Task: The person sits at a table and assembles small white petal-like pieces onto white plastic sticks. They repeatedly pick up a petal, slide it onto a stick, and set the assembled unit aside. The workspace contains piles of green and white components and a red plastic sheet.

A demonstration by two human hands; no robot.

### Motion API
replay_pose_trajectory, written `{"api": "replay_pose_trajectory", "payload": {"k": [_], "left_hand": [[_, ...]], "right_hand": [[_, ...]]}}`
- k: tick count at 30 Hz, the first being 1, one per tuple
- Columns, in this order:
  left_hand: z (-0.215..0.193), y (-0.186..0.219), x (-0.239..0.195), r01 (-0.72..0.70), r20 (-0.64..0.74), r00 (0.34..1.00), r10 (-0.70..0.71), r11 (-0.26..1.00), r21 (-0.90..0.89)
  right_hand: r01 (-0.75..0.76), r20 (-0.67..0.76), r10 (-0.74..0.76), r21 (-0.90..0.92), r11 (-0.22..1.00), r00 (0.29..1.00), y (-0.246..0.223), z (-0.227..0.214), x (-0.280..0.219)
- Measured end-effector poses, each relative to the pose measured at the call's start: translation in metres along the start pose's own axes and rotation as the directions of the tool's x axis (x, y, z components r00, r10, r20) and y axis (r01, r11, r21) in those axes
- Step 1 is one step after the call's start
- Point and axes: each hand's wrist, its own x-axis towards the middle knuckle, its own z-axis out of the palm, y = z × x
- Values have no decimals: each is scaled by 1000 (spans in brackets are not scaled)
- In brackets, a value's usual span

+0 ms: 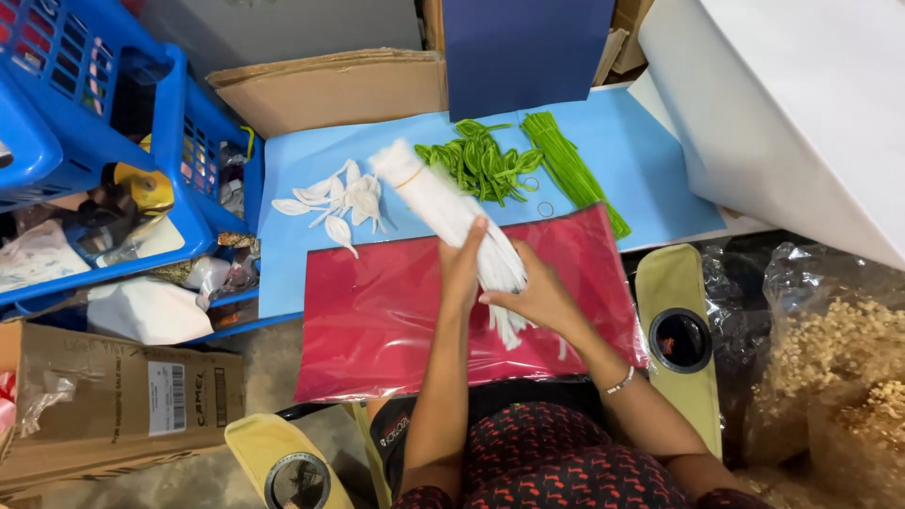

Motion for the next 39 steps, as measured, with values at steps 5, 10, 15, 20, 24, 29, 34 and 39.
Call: {"api": "replay_pose_trajectory", "payload": {"k": [5, 10, 15, 20, 24, 29, 34, 39], "left_hand": [[4, -1, -6, -2, 283, 959, 16, 999, -48], [-24, -7, 3, -14, 367, 929, 46, 996, -89], [-52, 8, -6, -37, 271, 962, 33, 999, 10], [-77, -27, -16, -8, 324, 945, -40, 989, 145], [-93, -72, -24, -41, 455, 882, -125, 940, 338], [-103, -111, -24, -107, 509, 848, -145, 895, 433], [-107, -124, -21, -94, 513, 842, -168, 890, 446], [-114, -127, -30, -60, 480, 859, -176, 898, 436]], "right_hand": [[85, -177, -85, -8, 996, 981, 35, -29, 27], [58, -434, -222, -359, 932, 873, 62, -116, 59], [-353, -593, -90, -587, 728, 800, 139, -191, 111], [-393, -528, 6, -624, 676, 849, 187, -194, 134], [-426, -465, 154, -565, 706, 872, 155, -165, 109], [-445, -584, 62, -541, 714, 809, 184, -168, 125], [-93, -623, -537, -697, 711, 569, 175, -158, 114], [-66, -601, -570, -719, 692, 560, 151, -148, 107]]}}
